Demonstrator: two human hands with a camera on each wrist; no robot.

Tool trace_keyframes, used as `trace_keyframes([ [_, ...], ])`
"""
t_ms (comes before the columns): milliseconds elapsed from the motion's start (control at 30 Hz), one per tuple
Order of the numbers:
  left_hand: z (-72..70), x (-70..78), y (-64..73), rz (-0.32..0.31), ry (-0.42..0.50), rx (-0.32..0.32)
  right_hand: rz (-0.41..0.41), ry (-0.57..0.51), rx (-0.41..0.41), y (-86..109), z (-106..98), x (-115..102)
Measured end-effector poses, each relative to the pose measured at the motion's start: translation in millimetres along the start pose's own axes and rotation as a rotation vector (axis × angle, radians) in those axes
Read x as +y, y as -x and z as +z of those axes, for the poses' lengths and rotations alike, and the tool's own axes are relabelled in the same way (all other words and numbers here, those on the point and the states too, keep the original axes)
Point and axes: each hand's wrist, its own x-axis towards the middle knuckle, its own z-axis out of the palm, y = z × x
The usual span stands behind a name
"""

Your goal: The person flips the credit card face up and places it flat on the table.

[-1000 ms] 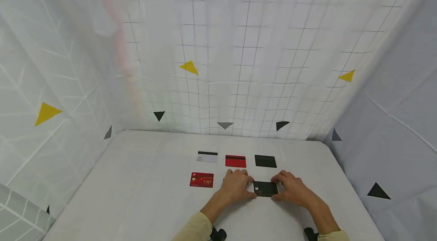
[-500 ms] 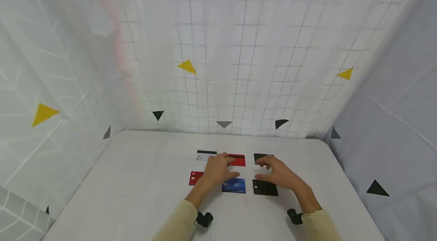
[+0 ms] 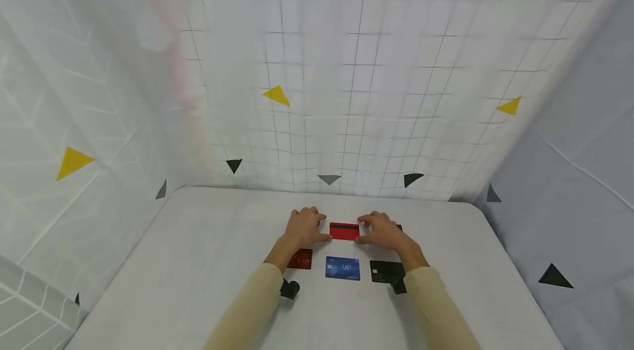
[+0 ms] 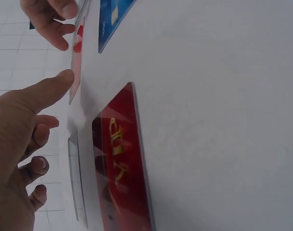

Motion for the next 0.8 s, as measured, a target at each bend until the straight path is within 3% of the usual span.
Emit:
trace_keyframes([
  [200,6.0,-0.3,-6.5,0.005,-0.025,-0.072,0.027,0.082,-0.012,-2.6,2.1,1.1],
  [467,4.3,8.7,-5.7,0.034,-0.034,-0.058,0.018,0.077,0.009,-3.4,1.6,-0.9],
  [600,3.5,10.2,-6.6,0.02,-0.055,-0.055,0.031,0.078,0.003,-5.7,4.1,-2.2],
  [800,-2.2,11.5,-9.6,0.041,-0.105,-0.058,0.034,0.131,0.008,-7.7,4.5,-7.4],
])
